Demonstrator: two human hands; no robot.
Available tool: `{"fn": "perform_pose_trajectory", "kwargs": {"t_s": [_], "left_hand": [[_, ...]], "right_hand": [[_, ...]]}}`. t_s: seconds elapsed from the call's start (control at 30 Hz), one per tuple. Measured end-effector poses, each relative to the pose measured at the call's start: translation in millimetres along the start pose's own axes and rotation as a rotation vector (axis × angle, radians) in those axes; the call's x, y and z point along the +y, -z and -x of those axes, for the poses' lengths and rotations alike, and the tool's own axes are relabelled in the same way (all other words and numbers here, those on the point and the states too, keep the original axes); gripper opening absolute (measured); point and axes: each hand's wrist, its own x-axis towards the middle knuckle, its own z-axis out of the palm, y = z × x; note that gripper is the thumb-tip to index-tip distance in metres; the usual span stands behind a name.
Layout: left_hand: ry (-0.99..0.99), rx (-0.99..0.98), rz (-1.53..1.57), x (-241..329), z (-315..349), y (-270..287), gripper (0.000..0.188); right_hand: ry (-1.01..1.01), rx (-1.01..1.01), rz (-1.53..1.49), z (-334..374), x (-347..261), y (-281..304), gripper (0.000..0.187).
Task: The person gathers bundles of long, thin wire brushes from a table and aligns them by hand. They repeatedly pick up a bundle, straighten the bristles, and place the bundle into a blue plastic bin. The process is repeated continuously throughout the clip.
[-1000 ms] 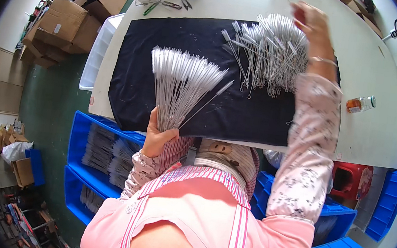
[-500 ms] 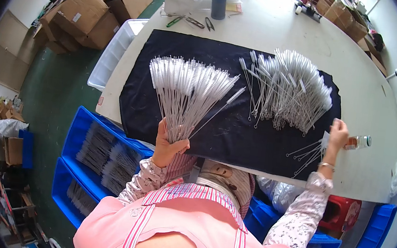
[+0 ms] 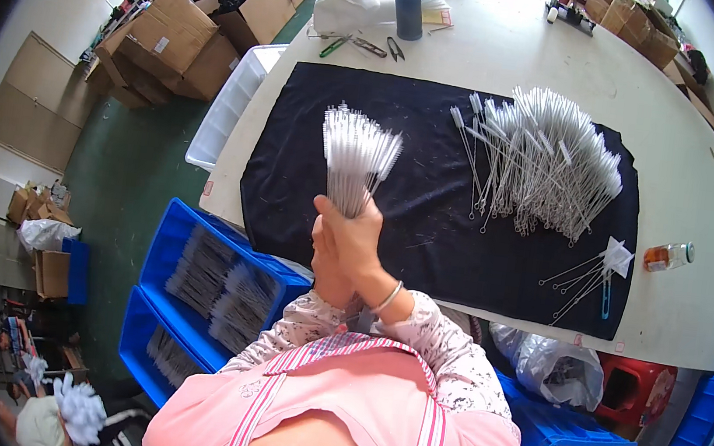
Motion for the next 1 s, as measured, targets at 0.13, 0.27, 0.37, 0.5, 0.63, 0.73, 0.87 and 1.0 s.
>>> {"fn": "perform_pose_trajectory", "kwargs": {"t_s": [0.13,0.27,0.37,0.5,0.63,0.73,0.87,1.0], "left_hand": [[-0.481,-0.077,0.513,-80,13,-19,0.09],[-0.142,-0.68,1.098,-66,-3,4,0.065],[0.216,-1.027,1.166,-77,-7,5,0.027],[0.122,-0.935,1.102,-76,-3,6,0.02],[0.121,-0.87,1.159,-76,-4,6,0.021],[0.245,-0.895,1.317,-84,5,1,0.031],[0.288,-0.984,1.341,-93,14,2,0.038],[0.253,-1.011,1.454,-90,12,0,0.041]], "right_hand": [[-0.198,-0.032,-0.17,-6,-14,17,0.038],[-0.062,-0.136,-0.224,-3,-14,30,0.023],[-0.143,-0.296,-0.198,8,-23,32,0.028],[0.105,-0.289,-0.014,4,-16,40,0.036],[0.249,-0.043,0.045,-2,-12,38,0.031],[0.224,-0.001,0.17,0,-9,43,0.029],[0.001,0.022,0.009,7,-21,36,0.023],[-0.012,-0.129,-0.1,-2,-13,56,0.024]]}}
